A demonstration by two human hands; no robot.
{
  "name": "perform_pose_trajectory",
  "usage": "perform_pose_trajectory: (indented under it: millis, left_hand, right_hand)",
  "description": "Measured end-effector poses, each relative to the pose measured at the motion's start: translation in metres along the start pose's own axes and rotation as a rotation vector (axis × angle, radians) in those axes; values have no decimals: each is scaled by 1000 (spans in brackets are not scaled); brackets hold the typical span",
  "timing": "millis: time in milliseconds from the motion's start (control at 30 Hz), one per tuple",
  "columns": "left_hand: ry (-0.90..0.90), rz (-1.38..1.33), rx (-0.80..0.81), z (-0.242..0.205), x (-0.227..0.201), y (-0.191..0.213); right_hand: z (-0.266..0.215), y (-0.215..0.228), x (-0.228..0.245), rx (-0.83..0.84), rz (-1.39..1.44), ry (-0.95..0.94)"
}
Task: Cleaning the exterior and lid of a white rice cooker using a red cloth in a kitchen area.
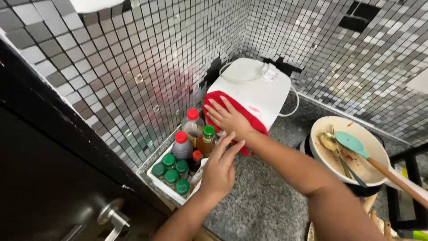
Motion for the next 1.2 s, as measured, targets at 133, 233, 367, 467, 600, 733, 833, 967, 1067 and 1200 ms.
perform_pose_trajectory:
  millis: [133, 233, 367, 467, 600, 733, 833, 967, 1067, 1200]
  left_hand:
    - [-19, 2, -4, -9, -2, -11]
    - [-17, 4, 43, -16, -5, -25]
    - [-1, -50, 69, -29, 1, -49]
    - [6, -65, 93, -33, 5, -70]
    - [95, -50, 133, -42, 27, -110]
    - [262, -129, 100, -39, 66, -153]
    - [275, -175, -70, -27, 81, -167]
    - [394, -213, -159, -1, 84, -176]
    - [570, -276, -165, 15, 82, -183]
    - [895, -437, -130, 31, 75, -190]
  right_hand:
    - [-49, -19, 29, -58, -266, 41]
    - [-85, -32, 45, -10, -123, 116]
    - [-132, -67, 70, 14, 55, 198]
    - [-166, -93, 78, -48, 115, 208]
    - [-194, -107, 85, 133, 343, 247]
    - [-205, -109, 76, 329, 773, -41]
    - [-215, -97, 67, 428, 1286, -416]
    - [-227, -123, 45, 470, 1537, -191]
    - [-229, -184, -11, 147, 1697, -565]
    - [-216, -246, -103, -514, 1580, -957]
Point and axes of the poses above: each hand's wrist, its own z-axis towards the middle knuckle, its own y-axis out of the back of the hand, x = y × z, the point moved 3 cm from there along z, towards the middle knuckle, and after that the axes turned 14 degrees about y, right-handed, at the moved point
